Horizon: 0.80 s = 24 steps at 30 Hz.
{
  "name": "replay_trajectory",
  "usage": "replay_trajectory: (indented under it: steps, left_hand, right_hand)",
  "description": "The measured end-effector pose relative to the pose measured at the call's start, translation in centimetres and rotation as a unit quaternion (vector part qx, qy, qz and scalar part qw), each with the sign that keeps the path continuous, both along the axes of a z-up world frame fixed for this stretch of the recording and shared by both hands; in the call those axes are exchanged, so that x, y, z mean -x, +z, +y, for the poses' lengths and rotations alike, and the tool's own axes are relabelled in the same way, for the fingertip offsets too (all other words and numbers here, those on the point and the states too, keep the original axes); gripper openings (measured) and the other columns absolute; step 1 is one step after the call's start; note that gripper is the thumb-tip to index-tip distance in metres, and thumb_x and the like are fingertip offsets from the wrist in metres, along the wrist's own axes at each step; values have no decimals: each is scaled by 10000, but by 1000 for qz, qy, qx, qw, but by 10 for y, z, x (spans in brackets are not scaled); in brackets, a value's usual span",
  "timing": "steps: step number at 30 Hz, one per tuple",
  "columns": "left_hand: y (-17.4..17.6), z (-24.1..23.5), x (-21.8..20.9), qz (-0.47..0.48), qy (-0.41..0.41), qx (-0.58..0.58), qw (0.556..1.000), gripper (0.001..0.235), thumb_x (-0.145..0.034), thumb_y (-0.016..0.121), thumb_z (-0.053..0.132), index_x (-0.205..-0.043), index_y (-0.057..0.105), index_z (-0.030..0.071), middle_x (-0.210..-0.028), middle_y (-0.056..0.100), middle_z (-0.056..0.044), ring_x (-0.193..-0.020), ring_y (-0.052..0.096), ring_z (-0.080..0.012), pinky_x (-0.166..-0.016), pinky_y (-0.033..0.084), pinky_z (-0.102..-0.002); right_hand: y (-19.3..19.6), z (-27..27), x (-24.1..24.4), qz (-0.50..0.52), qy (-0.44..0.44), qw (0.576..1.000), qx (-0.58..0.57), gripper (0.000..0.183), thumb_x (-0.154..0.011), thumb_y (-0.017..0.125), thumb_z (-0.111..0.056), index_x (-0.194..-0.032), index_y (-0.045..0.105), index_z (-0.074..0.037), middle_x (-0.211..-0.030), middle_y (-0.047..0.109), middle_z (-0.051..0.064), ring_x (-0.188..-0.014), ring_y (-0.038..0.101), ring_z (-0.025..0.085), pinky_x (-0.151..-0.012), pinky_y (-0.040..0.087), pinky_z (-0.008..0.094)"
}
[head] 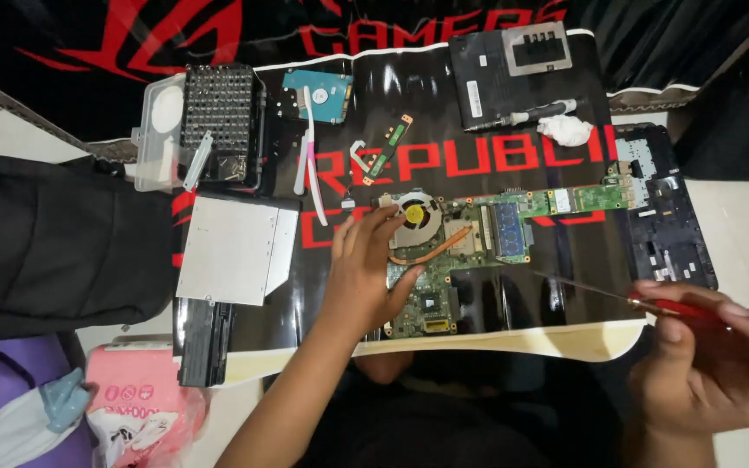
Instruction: The person is repairing a laptop by handling its internal components. They use a screwdriver to adjust parts on the motherboard, lift and inspect the motherboard, and wipe a metal plate with a cloth.
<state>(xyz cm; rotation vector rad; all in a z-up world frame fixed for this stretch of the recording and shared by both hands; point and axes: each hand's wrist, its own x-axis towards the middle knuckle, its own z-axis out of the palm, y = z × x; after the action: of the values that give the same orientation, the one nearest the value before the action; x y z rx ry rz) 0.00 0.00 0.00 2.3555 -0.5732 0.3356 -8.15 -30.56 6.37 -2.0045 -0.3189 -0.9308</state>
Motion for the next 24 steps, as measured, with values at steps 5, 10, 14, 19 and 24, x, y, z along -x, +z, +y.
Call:
replay_trajectory:
  steps: [5,10,14,19,24]
  left_hand:
    - [-1,1,0,4,-1,5,1000,608,-947,719,307,-1432,448,61,-1462,514,-163,-1376,516,-369,-1221,282,-641]
    - [-1,1,-1,-6,-5,9,1000,603,-948,727,288,-1432,448,61,-1461,518,-156,-1392,506,-359,-1212,293,-630]
    - [0,1,-2,-1,5,4,1000,651,-919,767,279,-1436,454,35,-1459,505,-171,-1374,501,-372,-1209,318,-624]
    - [2,2,-2,11,55,4,998,754,-876,827,348,-1442,423,54,-1525,394,-146,-1416,434,-380,-1201,277,-644]
    - [-8,3,-2,20,60,7,998,864,-875,829,447,-1491,407,13,-1595,388,-181,-1483,382,-412,-1194,300,-650]
  right_hand:
    - [4,6,-11,-37,-28,999,-4,258,-1166,500,34,-1362,339,81,-1084,526,466,-925,644,517,-873,611,588]
    - [10,12,-19,-52,-3,998,25,492,-1142,455,105,-1567,259,-45,-1085,531,531,-880,603,551,-930,592,704]
    - [29,36,-22,-42,-6,999,26,326,-1131,469,49,-1367,259,-29,-1002,522,428,-857,626,458,-862,632,614]
    - [29,53,-32,-43,0,999,23,299,-1109,455,65,-1300,241,-17,-986,450,410,-774,604,455,-765,638,596]
    - [21,59,-35,-31,24,999,18,360,-1054,485,136,-1296,252,6,-934,489,375,-818,648,428,-776,655,575]
